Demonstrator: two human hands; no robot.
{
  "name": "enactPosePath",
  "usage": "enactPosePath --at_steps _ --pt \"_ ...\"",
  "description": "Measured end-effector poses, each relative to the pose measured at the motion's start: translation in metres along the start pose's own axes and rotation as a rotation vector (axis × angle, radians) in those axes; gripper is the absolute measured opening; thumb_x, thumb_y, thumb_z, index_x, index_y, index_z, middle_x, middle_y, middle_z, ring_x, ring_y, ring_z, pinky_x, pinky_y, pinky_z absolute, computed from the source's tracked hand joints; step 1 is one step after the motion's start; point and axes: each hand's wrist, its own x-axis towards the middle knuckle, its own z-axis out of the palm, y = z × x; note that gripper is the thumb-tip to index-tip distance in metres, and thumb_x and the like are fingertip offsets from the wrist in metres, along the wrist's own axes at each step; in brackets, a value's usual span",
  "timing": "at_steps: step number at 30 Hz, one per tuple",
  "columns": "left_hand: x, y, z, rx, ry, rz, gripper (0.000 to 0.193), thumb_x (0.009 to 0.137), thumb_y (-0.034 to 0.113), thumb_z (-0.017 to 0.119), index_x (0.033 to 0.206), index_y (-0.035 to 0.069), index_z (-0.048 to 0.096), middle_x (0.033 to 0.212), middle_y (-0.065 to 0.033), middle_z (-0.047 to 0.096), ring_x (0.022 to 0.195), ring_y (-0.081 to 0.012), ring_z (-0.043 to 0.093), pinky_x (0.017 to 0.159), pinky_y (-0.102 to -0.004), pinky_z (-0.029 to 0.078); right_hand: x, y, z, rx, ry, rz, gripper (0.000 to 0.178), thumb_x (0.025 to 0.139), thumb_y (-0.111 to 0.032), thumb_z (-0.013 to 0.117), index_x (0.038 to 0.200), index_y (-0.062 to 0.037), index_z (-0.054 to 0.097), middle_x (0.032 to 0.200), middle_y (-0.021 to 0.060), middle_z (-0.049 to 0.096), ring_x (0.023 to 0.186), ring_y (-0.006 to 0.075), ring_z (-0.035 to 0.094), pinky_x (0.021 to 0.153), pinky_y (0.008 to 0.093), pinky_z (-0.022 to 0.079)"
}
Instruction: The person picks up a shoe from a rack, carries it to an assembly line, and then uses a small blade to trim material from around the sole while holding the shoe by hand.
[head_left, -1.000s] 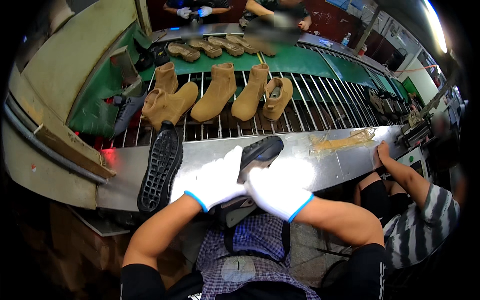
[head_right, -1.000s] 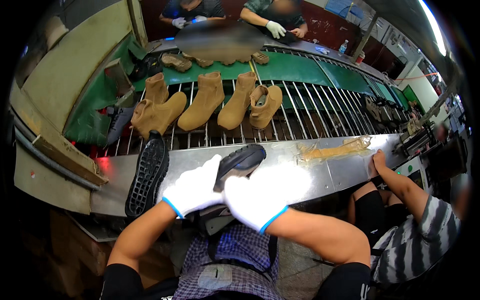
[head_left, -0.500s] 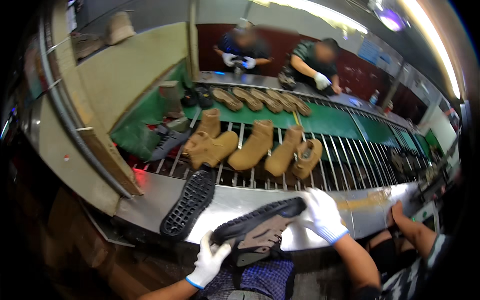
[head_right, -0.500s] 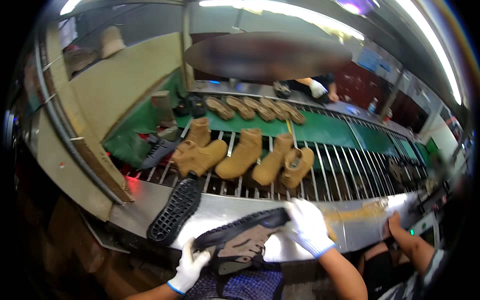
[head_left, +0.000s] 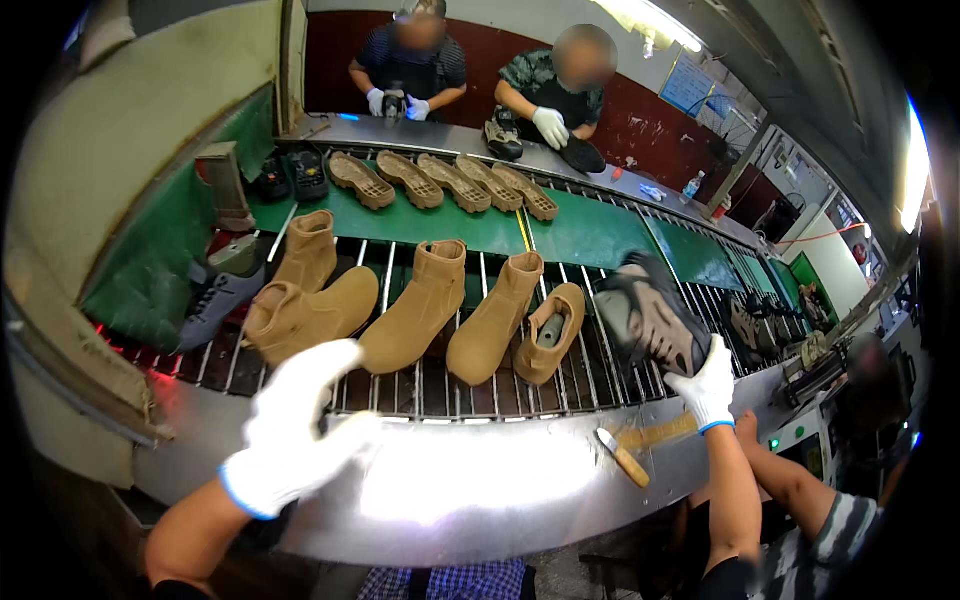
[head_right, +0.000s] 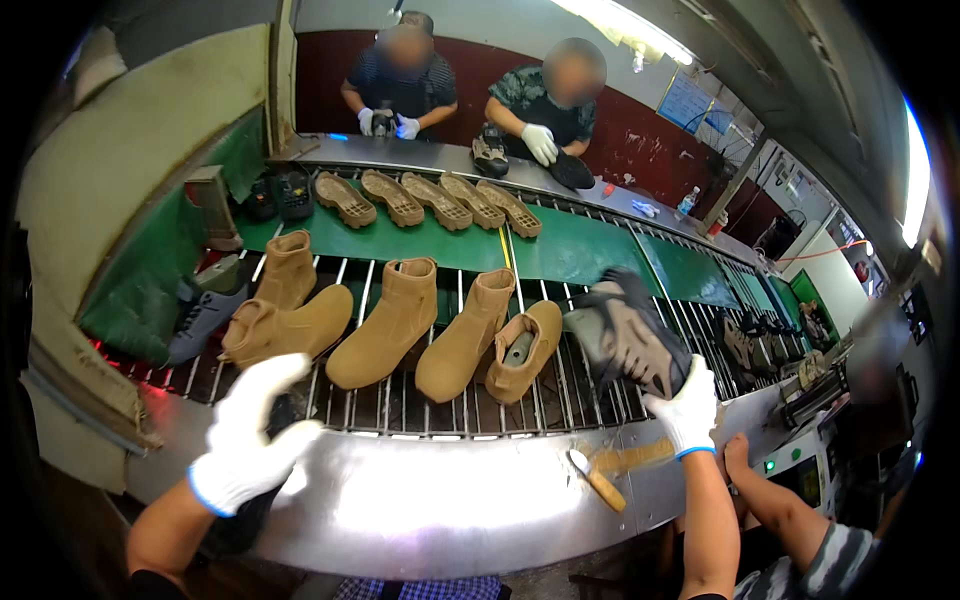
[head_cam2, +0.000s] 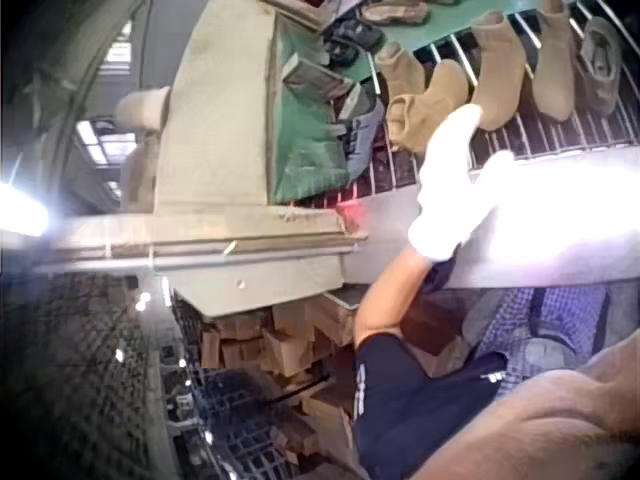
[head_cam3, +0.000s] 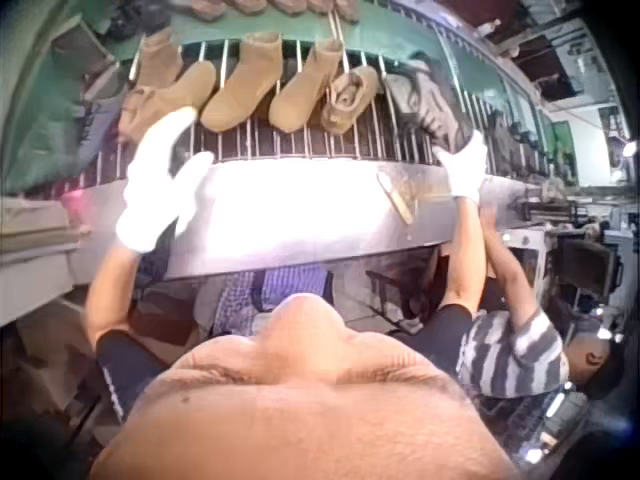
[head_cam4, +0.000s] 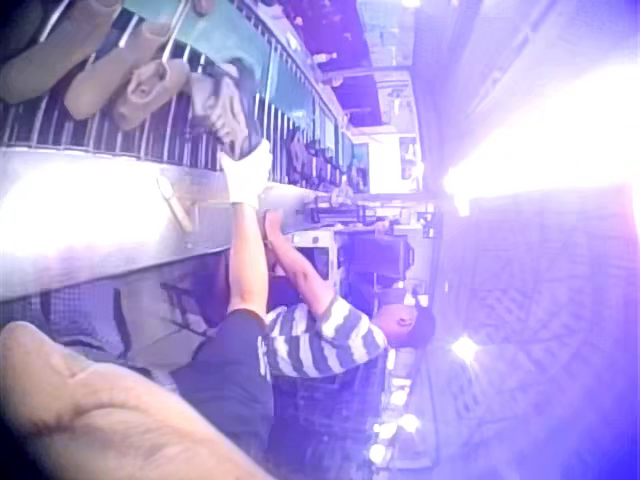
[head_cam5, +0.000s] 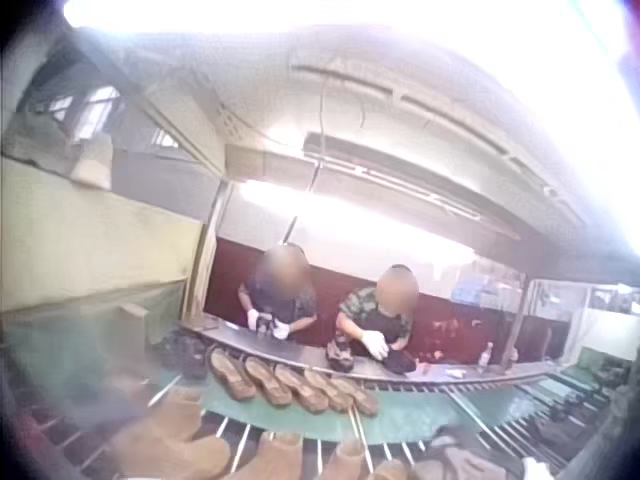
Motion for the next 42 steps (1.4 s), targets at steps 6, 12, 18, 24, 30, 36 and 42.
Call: enactPosePath --at_steps 6,12,18,24,30,36,42 --pt "-0.066 -0.086 -0.047 0.289 0.063 -0.505 0.059 0.080 -0.001 0.077 0.136 -0.006 0.061 0.136 -0.0235 0.066 0.123 -0.0390 0.067 0.109 -0.0453 0.052 0.130 -0.061 0.118 -0.017 -0.051 -0.227 0.069 0.084 -0.026 0.086 0.146 -0.0136 0.058 0.132 0.0209 0.061 0.119 0.0412 0.063 0.102 0.0490 0.055" --pt "-0.054 -0.091 -0.028 0.296 -0.204 -0.961 0.082 0.085 0.028 0.087 0.155 0.002 0.052 0.145 -0.0254 0.062 0.134 -0.0441 0.059 0.116 -0.0509 0.046 0.274 -0.246 0.212 -0.019 -0.202 -0.398 0.075 0.089 -0.040 0.080 0.153 -0.0164 0.050 0.140 0.0213 0.061 0.119 0.0432 0.067 0.099 0.0509 0.057" --pt "-0.033 -0.099 -0.027 0.427 -0.429 -1.063 0.092 0.080 0.035 0.090 0.156 0.003 0.050 0.143 -0.0260 0.060 0.132 -0.0458 0.056 0.115 -0.0522 0.045 0.371 -0.361 0.297 0.062 -0.331 -0.347 0.090 0.084 -0.050 0.074 0.154 -0.0018 0.045 0.135 0.0328 0.063 0.123 0.0464 0.066 0.105 0.0515 0.055" --pt "-0.032 -0.116 -0.029 0.411 -0.582 -1.241 0.093 0.080 0.052 0.088 0.153 0.006 0.053 0.146 -0.0278 0.057 0.135 -0.0488 0.052 0.116 -0.0559 0.042 0.434 -0.408 0.367 0.141 -0.420 -0.088 0.105 0.077 -0.057 0.079 0.155 0.0018 0.039 0.143 0.0335 0.059 0.127 0.0469 0.065 0.110 0.0488 0.052" --pt "-0.029 -0.134 -0.037 0.390 -0.730 -1.334 0.091 0.079 0.055 0.089 0.149 0.007 0.056 0.144 -0.0290 0.057 0.132 -0.0490 0.055 0.112 -0.0556 0.045 0.476 -0.467 0.412 0.154 -0.172 -0.069 0.098 0.074 -0.042 0.086 0.150 0.0018 0.042 0.138 0.0303 0.060 0.129 0.0476 0.061 0.110 0.0518 0.052" --pt "-0.003 -0.134 -0.037 0.444 -0.616 -1.280 0.074 0.077 0.047 0.095 0.131 0.004 0.068 0.121 -0.0249 0.070 0.107 -0.0442 0.070 0.090 -0.0495 0.058 0.524 -0.475 0.406 0.006 0.272 -0.569 0.064 0.084 -0.030 0.083 0.139 -0.0118 0.055 0.129 0.0222 0.062 0.116 0.0421 0.067 0.097 0.0516 0.056" --pt "-0.057 -0.139 -0.042 0.518 -0.735 -1.205 0.099 0.078 0.059 0.088 0.154 0.005 0.053 0.152 -0.0303 0.053 0.141 -0.0492 0.050 0.119 -0.0562 0.041 0.516 -0.413 0.317 -0.222 0.070 -1.019 0.041 0.082 -0.026 0.083 0.114 -0.0060 0.067 0.104 0.0204 0.070 0.097 0.0417 0.069 0.082 0.0505 0.056"
